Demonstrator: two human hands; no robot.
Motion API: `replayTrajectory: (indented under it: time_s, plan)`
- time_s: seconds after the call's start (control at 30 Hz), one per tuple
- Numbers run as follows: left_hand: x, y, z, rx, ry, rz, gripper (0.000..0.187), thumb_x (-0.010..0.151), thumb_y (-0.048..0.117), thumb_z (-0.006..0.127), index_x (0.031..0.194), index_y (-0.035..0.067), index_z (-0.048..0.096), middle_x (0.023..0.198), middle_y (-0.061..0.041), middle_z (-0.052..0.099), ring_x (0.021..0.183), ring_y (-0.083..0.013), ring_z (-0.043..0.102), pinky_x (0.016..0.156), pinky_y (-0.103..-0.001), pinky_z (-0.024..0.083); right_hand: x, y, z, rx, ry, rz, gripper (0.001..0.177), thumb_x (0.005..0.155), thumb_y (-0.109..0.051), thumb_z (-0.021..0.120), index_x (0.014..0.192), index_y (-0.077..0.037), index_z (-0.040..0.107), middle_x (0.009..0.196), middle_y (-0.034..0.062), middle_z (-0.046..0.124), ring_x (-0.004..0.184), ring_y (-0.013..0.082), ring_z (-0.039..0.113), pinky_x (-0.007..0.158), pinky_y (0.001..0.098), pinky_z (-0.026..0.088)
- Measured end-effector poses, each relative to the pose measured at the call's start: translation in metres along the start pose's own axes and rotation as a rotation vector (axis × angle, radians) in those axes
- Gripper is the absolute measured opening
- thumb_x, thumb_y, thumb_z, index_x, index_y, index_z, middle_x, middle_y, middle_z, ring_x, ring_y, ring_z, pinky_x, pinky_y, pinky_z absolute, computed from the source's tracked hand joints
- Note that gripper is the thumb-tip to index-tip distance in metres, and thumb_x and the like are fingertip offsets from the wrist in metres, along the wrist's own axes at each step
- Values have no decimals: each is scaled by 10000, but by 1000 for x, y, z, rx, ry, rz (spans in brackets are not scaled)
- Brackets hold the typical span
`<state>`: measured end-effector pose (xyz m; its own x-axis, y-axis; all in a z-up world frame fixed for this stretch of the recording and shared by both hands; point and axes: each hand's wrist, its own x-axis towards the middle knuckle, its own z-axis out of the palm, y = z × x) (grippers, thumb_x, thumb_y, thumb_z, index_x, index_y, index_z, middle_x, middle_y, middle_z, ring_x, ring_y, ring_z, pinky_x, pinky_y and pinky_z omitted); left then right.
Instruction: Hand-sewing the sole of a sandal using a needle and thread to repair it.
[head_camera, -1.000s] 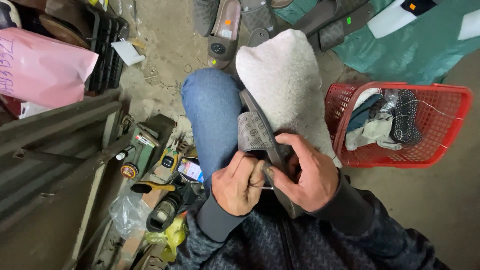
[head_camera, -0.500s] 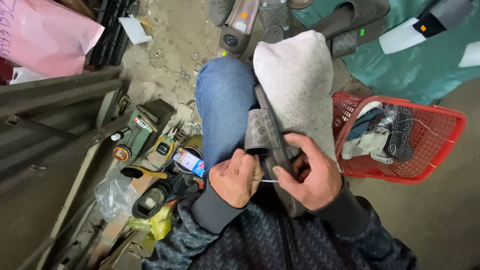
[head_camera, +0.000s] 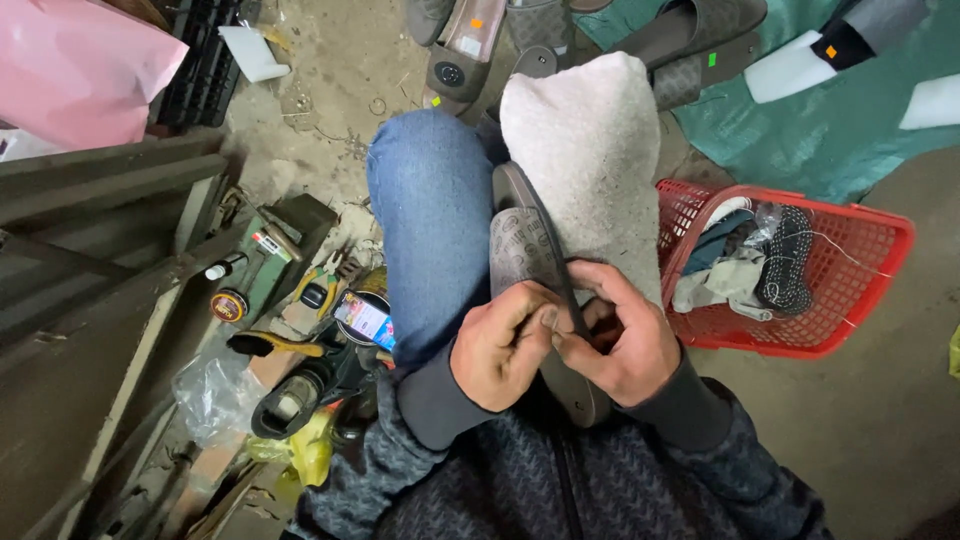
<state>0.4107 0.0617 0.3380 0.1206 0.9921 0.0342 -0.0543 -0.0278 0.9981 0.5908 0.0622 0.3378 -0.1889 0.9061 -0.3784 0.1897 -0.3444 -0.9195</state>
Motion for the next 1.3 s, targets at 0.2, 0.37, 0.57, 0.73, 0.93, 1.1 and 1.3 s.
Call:
replayTrajectory:
  time_s: [0.2,0.37,0.57,0.73,0.93,1.1,1.3]
  plan:
    - [-4,-11,-1,232,54,96,262,1030,71,550,772,108,525,589,-51,553,432,-322,543,447,-304,500,0,7,2,30,10,28,650,760,-160,848,1358,-19,635,806,164,728,684,189,720,517,371,607]
    - [-6,-17,-14,395,107,166,323,1031,126,558,727,140,448,593,9,451,404,-268,444,431,-241,461,3,2,2,37,35,63,623,727,-157,870,1300,-9,675,839,144,753,680,142,704,508,324,619]
    - [10,30,-23,166,78,24,181,987,39,640,808,63,644,720,-85,673,500,-251,572,511,-314,533,2,12,-1,13,81,55,603,722,-152,890,1280,-15,709,813,121,731,668,117,678,474,292,606]
    - [-16,29,-50,281,193,-54,127,956,129,706,852,57,705,741,-72,651,607,-215,553,607,-311,526,-5,37,-14,166,19,38,546,830,-126,810,1304,88,645,828,193,690,691,146,607,487,330,556]
    - [-78,-2,-53,287,115,-327,287,1076,165,450,1264,-19,564,973,-91,635,705,-135,618,706,-275,529,-6,5,-13,-4,10,216,558,824,-280,715,1326,-38,687,1054,71,788,960,158,714,797,299,581]
    - [-69,40,-53,617,-134,-70,415,1065,114,492,1458,-18,495,1210,-159,624,827,-231,637,696,-343,591,-12,21,-12,131,3,158,569,843,-229,709,1360,0,646,1187,134,772,1009,179,737,807,282,598]
    - [-48,53,-35,835,-188,90,359,1054,72,594,1410,112,611,1026,-20,628,697,-166,629,590,-302,531,-18,12,-10,143,18,-2,531,862,-142,690,1361,30,636,1174,121,755,955,139,698,790,241,565]
